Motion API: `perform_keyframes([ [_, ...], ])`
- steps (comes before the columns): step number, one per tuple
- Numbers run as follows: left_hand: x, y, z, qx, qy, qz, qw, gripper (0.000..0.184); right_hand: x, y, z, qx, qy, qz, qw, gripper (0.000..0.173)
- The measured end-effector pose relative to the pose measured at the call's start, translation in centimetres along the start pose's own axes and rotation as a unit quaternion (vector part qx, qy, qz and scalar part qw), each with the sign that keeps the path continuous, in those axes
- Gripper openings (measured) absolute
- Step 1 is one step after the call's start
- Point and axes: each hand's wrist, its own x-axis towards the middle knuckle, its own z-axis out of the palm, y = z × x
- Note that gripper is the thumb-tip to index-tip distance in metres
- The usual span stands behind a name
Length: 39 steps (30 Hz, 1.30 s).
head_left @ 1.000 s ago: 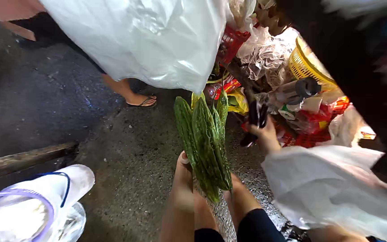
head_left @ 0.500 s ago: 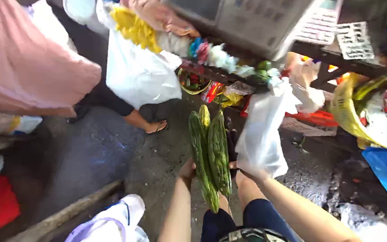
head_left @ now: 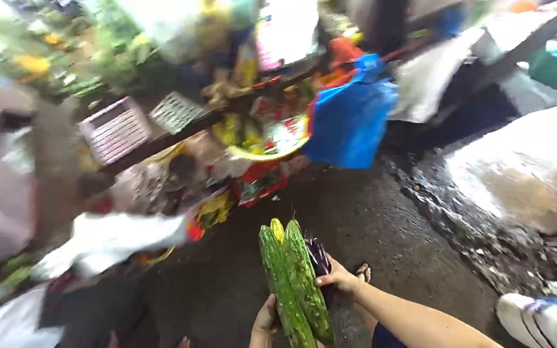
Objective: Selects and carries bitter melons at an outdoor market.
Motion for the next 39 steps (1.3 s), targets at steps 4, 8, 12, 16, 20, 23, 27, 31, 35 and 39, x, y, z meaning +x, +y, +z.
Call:
perform_keyframes([
  [4,5.6,0.3,16.3,0.136,-0.091,-0.016,0.986,0.073,-8.8,-8.5,-9.4,0.073,0.071,-0.143,0.984,0.117],
  [8,10.8,-1.8,35.4,0.247,-0.224,-0.022,0.942,0.071,-19.8,-17.8,-17.9,0.105,0.182,-0.253,0.944,0.126],
  [12,15.8,-4.8,54.3,0.276,-0.475,-0.029,0.835,0.059,-29.8,-25.2,-25.1,0.108,0.279,-0.383,0.874,0.127],
  [16,20.7,-8.8,73.1,0.323,-0.62,-0.06,0.712,0.075,-35.9,-31.4,-31.6,0.19,0.36,-0.472,0.782,0.104],
  [20,24.8,-14.1,89.9,0.392,-0.661,-0.094,0.632,0.108,-39.6,-36.9,-40.1,0.221,0.395,-0.534,0.714,0.092],
  [23,28.1,-18.7,100.6,0.45,-0.678,-0.117,0.569,0.12,-42.0,-41.4,-45.3,0.225,0.472,-0.536,0.663,0.074],
  [27,29.7,-25.0,114.1,0.413,-0.732,-0.214,0.497,0.103,-46.4,-46.8,-52.6,0.219,0.524,-0.593,0.571,0.068],
  [31,30.5,-32.0,124.8,0.424,-0.747,-0.259,0.443,0.081,-51.4,-51.5,-58.7,0.213,0.557,-0.602,0.532,0.062],
  [35,33.1,-38.7,134.4,0.444,-0.73,-0.284,0.434,0.066,-55.2,-54.6,-68.2,0.181,0.507,-0.644,0.543,0.053],
  [39,37.1,-43.9,144.1,0.451,-0.722,-0.268,0.451,0.066,-59.1,-63.8,-77.4,0.249,0.541,-0.621,0.509,0.065],
])
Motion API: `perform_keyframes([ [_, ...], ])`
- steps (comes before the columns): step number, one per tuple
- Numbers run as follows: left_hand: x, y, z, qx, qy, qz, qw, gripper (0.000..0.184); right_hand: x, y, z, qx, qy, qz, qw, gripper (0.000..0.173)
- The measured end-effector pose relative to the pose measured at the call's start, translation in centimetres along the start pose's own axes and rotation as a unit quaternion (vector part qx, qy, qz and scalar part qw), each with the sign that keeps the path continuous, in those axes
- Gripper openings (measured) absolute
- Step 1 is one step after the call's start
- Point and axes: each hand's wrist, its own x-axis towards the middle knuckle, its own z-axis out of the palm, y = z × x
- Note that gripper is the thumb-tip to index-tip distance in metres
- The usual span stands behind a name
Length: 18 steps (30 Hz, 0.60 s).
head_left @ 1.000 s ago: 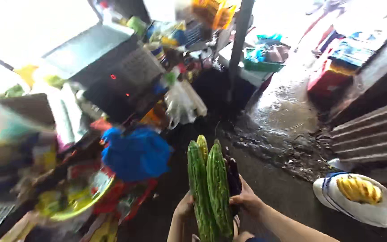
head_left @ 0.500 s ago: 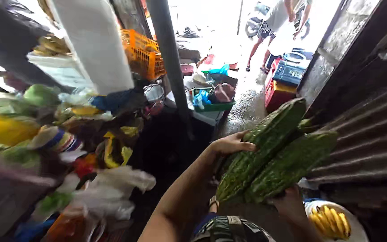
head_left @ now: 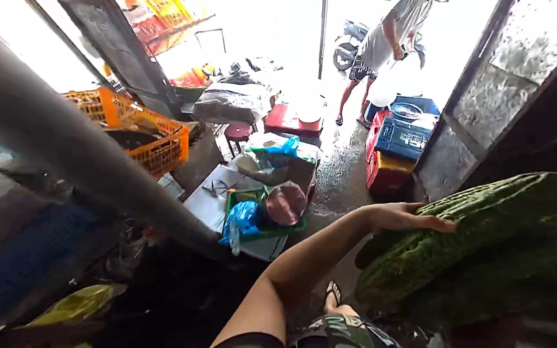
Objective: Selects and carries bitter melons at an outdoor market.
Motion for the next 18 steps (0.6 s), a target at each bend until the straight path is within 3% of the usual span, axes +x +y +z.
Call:
perform_keyframes([
  [4,6.1,4.7,-7.9,-0.002,0.05,0.026,0.998,0.069,12.8,-0.9,2.7,-0.025,-0.028,0.018,0.999,0.066],
  [8,9.7,9.4,-14.7,-0.015,0.123,0.04,0.992,0.067,23.4,-0.8,6.2,-0.015,-0.093,0.037,0.995,0.045],
  [12,14.0,12.6,-22.9,-0.007,0.173,0.025,0.985,0.061,34.3,1.8,9.2,-0.003,-0.138,0.043,0.989,0.042],
  [18,23.1,14.9,-37.6,-0.012,0.137,0.038,0.99,0.052,50.0,6.4,14.4,-0.016,-0.138,-0.002,0.99,0.042],
])
